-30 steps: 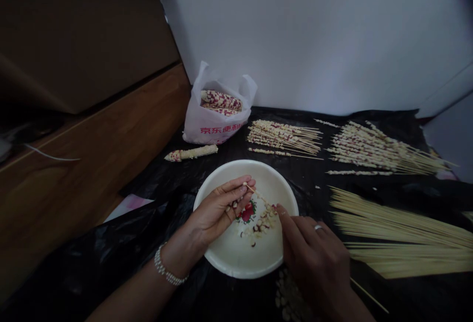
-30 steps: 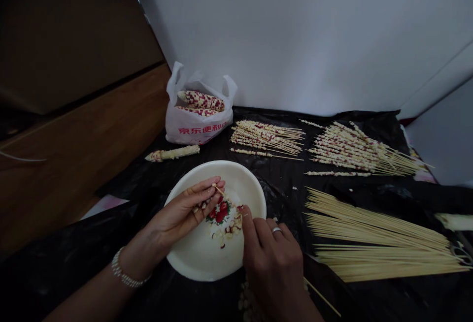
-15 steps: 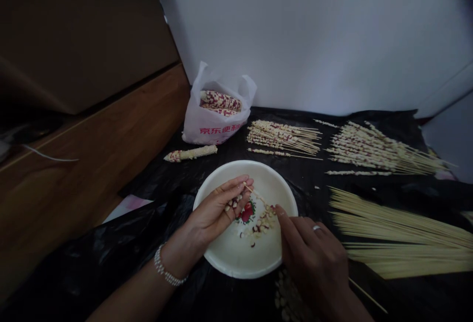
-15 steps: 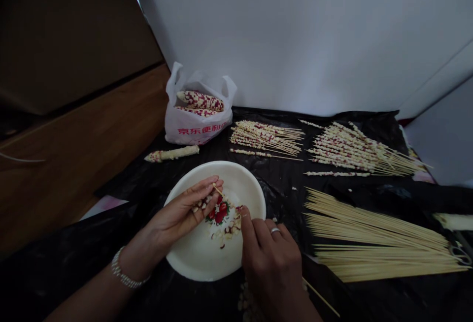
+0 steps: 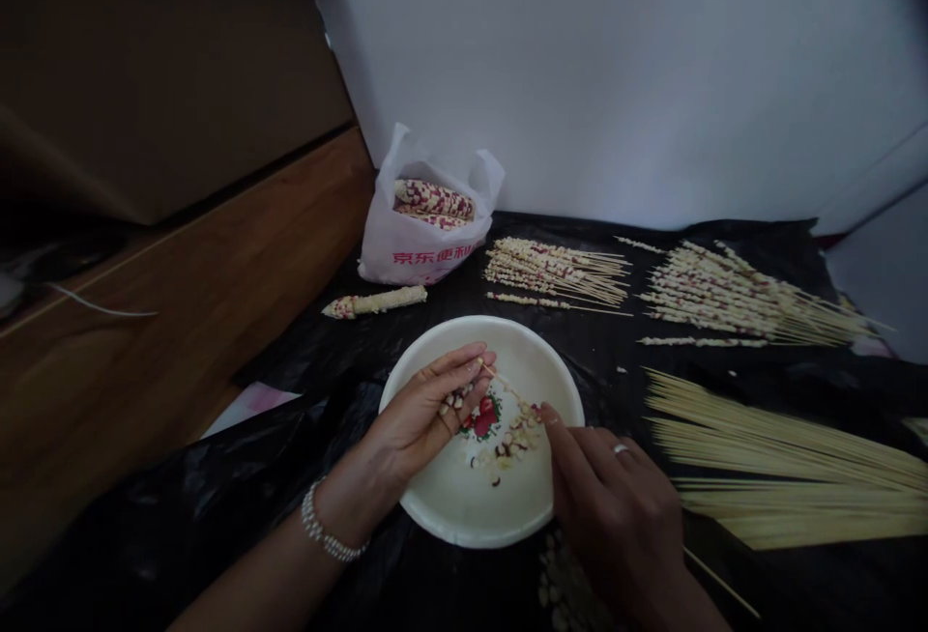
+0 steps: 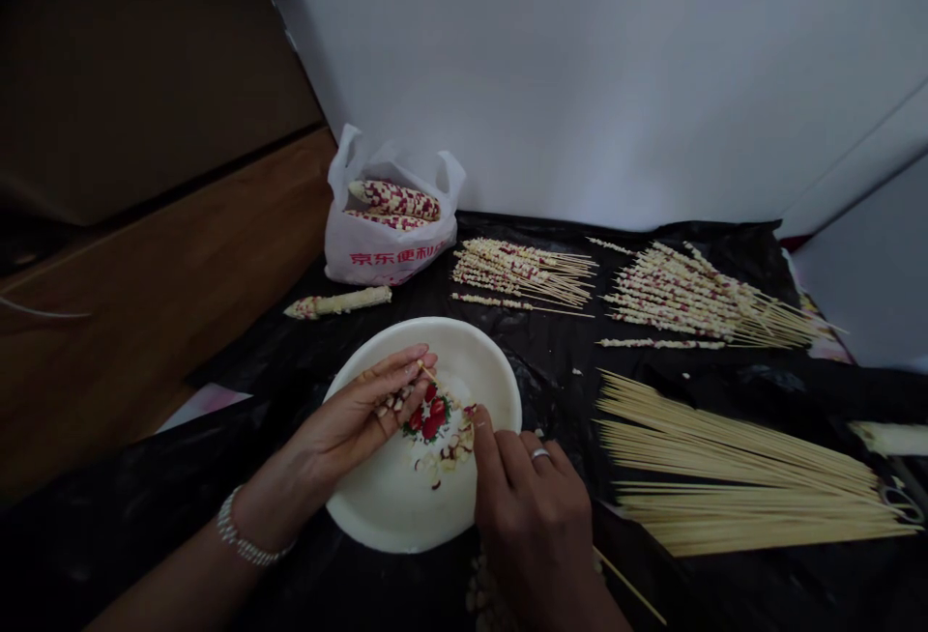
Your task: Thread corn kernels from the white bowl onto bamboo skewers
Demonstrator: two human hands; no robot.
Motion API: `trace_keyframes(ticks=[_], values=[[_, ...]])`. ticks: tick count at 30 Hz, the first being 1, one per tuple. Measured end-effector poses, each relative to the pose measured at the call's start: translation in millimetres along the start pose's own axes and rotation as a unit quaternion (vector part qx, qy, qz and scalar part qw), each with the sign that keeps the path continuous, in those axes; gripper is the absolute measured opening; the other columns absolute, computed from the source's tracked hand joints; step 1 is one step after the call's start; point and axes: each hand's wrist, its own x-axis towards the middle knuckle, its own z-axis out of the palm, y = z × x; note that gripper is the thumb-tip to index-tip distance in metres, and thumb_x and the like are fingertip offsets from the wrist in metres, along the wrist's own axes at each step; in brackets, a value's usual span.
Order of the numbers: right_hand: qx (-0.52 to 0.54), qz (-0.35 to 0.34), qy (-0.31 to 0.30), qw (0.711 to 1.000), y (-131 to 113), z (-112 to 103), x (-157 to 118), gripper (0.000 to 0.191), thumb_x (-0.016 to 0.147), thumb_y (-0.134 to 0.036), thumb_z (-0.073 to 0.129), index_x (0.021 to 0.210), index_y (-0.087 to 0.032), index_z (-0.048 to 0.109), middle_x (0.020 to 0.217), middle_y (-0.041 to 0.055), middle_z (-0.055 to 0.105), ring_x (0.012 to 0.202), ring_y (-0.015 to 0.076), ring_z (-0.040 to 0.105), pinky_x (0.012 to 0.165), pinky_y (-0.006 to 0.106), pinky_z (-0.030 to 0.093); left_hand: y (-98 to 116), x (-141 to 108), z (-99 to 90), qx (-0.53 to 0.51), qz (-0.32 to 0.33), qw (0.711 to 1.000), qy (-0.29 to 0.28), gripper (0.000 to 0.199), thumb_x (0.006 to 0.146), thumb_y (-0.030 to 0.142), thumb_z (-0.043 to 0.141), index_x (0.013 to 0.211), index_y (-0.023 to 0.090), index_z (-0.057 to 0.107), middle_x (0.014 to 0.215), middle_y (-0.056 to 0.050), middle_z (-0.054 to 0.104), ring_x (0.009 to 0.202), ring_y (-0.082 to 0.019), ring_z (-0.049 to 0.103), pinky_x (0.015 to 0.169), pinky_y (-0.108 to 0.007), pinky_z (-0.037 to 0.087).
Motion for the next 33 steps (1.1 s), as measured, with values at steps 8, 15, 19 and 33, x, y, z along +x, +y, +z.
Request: trace_keyframes(ticks=[8,15,19,33], values=[[-0.006,0.0,0.004,1.0,-0.2,0.5,-1.2,0.033,0.084,-0.01,0.053,0.117,-0.01,0.059,0.072,0.0032,0.062,0.068,0.0131,0.052,0.07,0.03,0.036,-0.5,-2.0,1.0,0.037,0.002,0.999,0.0,0.022,0.073,0.013,0.071,0.095,0.017,0.071,0.103,-0.004,0.071,0.092,-0.012,0.065,0.084,-0.019,0.051],[-0.003,0.006,0.009,1.0,-1.3,0.1,-0.8,0.035,0.083,-0.008,0.054,0.118,-0.009,0.058,0.073,0.0036,0.062,0.07,0.0134,0.053,0.071,0.03,0.038,0.5,-0.6,0.7,0.051,0.002,0.998,-0.028,0.023,0.075,0.014,0.07,0.098,0.016,0.07,0.102,-0.005,0.07,0.09,-0.011,0.065,0.087,-0.021,0.05],[0.004,0.003,0.017,1.0,-0.6,-0.3,-1.0,0.036,0.082,-0.009,0.056,0.118,-0.008,0.058,0.072,0.0034,0.062,0.069,0.0129,0.052,0.07,0.03,0.038,1.8,-0.4,0.7,0.036,-0.02,0.999,-0.03,0.025,0.076,0.014,0.069,0.101,0.016,0.069,0.093,-0.004,0.07,0.086,-0.011,0.065,0.085,-0.021,0.051],[0.004,-0.006,0.016,1.0,-2.8,-1.2,-0.8,0.041,0.082,-0.008,0.056,0.123,-0.006,0.054,0.075,0.0047,0.063,0.07,0.0136,0.053,0.069,0.03,0.038,-0.5,1.0,-3.0,0.065,-0.012,0.997,-0.051,0.01,0.074,0.016,0.07,0.084,0.016,0.072,0.078,-0.001,0.068,0.074,-0.01,0.062,0.072,-0.018,0.05]])
